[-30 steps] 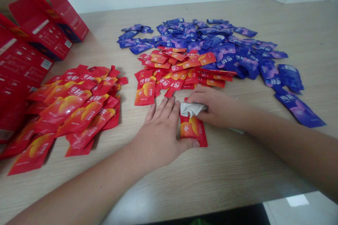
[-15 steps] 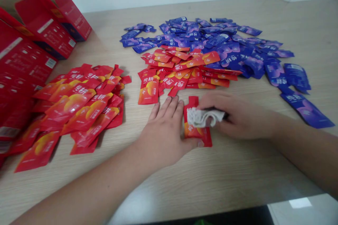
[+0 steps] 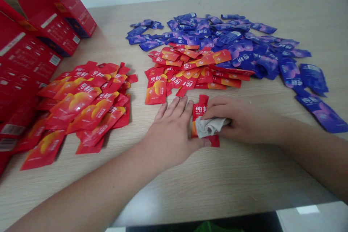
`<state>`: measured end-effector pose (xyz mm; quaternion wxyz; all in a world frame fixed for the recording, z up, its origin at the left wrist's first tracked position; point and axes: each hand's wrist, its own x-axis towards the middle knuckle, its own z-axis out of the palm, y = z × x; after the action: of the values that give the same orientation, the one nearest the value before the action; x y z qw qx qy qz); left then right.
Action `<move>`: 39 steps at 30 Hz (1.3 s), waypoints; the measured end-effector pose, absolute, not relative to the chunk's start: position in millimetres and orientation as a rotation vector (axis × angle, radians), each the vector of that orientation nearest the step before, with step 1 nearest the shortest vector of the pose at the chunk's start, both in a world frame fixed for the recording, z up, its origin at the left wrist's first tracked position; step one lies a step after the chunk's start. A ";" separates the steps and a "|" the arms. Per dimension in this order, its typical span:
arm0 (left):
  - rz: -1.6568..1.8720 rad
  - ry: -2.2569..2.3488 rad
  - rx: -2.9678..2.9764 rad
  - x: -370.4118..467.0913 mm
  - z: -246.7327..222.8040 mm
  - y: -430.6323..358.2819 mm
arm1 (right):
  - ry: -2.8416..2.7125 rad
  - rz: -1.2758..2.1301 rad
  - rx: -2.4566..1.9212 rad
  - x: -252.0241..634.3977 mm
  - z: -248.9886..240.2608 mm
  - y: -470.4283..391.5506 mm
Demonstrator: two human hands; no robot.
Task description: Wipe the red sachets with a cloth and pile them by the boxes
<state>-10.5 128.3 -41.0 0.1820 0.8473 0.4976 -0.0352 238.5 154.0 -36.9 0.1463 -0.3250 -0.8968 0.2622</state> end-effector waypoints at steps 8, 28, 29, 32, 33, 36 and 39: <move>-0.159 1.402 2.399 -10.9 -37.9 131.2 | -2.483 0.401 -1.228 241.0 -51.6 175.8; -0.006 1.344 2.940 0.4 -23.2 93.3 | -1.946 0.170 -1.257 246.8 -47.2 167.5; 0.014 1.367 2.935 -0.3 -22.5 93.0 | -1.938 0.162 -1.225 246.9 -46.3 165.4; 0.055 1.398 2.892 0.9 -23.7 94.0 | -1.993 0.170 -1.105 246.4 -44.9 159.7; 0.050 1.404 2.860 1.8 -24.4 94.9 | -2.027 0.177 -1.056 245.9 -44.9 158.3; -0.001 1.404 2.748 2.7 -23.7 97.6 | -2.091 0.195 -0.949 244.3 -44.1 155.6; -0.054 1.399 2.661 -1.0 -18.3 99.4 | -2.075 0.183 -0.924 243.3 -39.4 151.9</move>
<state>-1.0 99.4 -18.3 0.0674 0.8830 0.4641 -0.0180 243.3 151.9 -39.4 0.4183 -0.3682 -0.8271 0.0731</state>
